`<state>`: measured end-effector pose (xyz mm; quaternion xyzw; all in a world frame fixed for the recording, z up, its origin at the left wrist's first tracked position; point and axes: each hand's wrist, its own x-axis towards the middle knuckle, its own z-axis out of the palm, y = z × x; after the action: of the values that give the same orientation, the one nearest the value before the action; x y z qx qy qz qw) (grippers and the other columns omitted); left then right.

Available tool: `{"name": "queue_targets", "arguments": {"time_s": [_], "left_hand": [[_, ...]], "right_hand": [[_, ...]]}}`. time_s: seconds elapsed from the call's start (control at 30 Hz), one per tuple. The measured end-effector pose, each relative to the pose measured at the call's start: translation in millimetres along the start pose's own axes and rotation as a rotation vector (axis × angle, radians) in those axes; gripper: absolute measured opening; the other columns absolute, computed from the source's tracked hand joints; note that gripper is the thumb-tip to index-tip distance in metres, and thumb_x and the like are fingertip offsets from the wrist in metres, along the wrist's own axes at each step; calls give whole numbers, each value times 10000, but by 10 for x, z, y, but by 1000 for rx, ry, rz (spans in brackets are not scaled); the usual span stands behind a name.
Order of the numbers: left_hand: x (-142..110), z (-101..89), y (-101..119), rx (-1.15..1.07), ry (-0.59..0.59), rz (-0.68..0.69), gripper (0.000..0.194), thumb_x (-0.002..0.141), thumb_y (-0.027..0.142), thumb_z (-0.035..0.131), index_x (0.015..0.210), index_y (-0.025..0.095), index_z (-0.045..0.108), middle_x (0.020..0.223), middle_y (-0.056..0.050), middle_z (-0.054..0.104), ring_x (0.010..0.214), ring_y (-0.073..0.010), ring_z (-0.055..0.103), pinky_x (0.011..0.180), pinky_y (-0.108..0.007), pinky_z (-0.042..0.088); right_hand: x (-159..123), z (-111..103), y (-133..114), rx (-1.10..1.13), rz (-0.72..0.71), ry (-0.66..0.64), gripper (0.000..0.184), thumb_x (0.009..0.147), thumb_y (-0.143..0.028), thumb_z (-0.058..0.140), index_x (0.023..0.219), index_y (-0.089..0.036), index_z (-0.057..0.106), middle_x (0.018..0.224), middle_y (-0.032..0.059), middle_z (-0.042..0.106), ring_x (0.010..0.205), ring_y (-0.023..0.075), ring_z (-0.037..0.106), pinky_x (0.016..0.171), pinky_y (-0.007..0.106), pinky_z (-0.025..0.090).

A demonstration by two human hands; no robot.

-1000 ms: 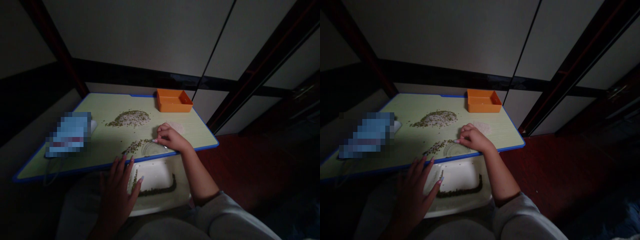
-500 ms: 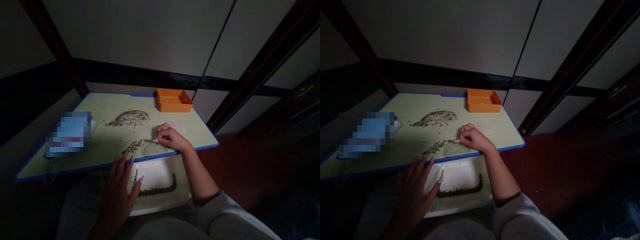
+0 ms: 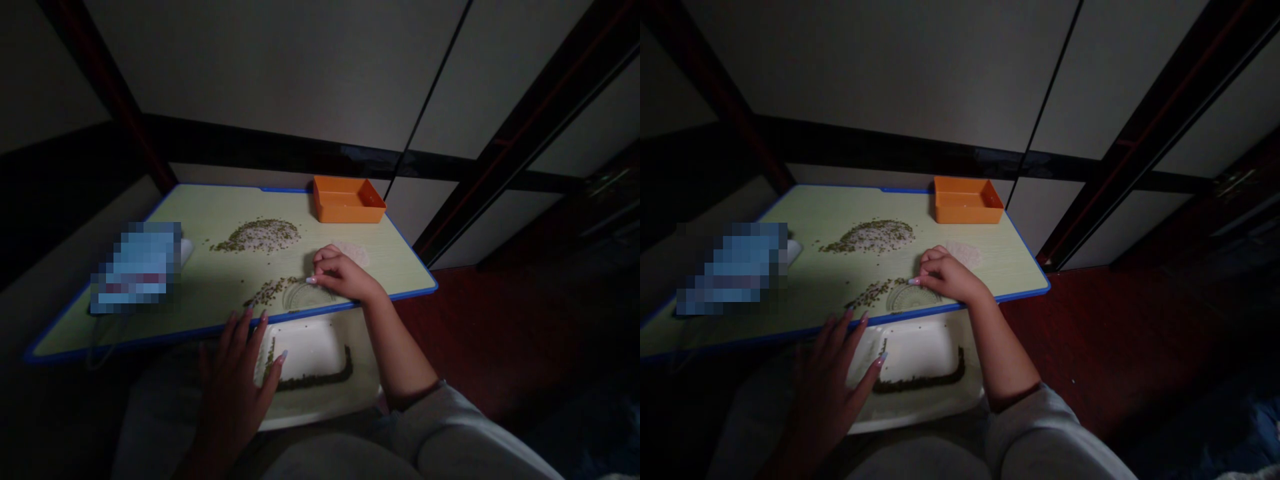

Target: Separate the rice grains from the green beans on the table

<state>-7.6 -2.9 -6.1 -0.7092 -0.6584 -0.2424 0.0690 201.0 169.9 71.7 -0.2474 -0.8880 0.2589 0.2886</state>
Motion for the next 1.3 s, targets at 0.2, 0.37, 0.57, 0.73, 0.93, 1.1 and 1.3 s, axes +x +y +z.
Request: {"name": "queue_targets", "arguments": {"time_s": [0.2,0.37,0.57,0.73,0.93,1.1,1.3], "left_hand": [[6,1,12,-6,2,-12,563,883,343,464,1425,232,360,1533,-133,374,1459,-292,256,1156,-619,169],[8,4,25,-12,21,-11,566,886,345,456,1431,233,354,1535,-130,373,1463,-284,249,1160,-616,161],[12,-3,18,-14,13,-10,569,884,353,463,1431,241,352,1532,-126,378,1458,-286,261,1153,-624,172],[10,6,11,-14,-3,-18,568,885,353,458,1432,241,353,1531,-133,377,1462,-286,253,1156,-621,166],[0,17,2,-37,-22,-41,571,889,369,443,1440,263,340,1552,-111,346,1476,-269,219,1166,-616,146],[6,28,-6,-35,-19,-38,577,883,366,452,1439,257,345,1555,-111,342,1476,-276,217,1168,-614,141],[12,19,-2,-9,5,1,557,887,351,457,1422,228,364,1539,-128,365,1467,-285,238,1156,-623,168]], "right_hand": [[-9,-4,13,6,-27,43,302,898,-343,620,648,-183,562,812,17,531,885,165,495,888,318,376],[-15,-9,2,-13,0,112,297,899,-323,613,645,-193,531,818,18,531,872,169,493,869,325,385],[-42,-45,52,-14,59,460,278,899,-291,598,645,-196,537,821,30,526,886,179,496,849,335,388],[-59,-63,53,45,49,324,307,887,-324,621,620,-193,547,819,26,540,874,173,511,856,340,396],[-6,-5,-20,-9,11,109,295,883,-282,624,622,-195,515,801,12,529,867,167,494,874,334,388],[10,20,3,-99,-25,96,285,892,-269,606,643,-200,487,775,15,514,845,173,473,839,318,384],[-3,28,68,-247,7,104,264,898,-249,586,665,-206,469,781,31,513,856,193,442,814,324,372]]}}
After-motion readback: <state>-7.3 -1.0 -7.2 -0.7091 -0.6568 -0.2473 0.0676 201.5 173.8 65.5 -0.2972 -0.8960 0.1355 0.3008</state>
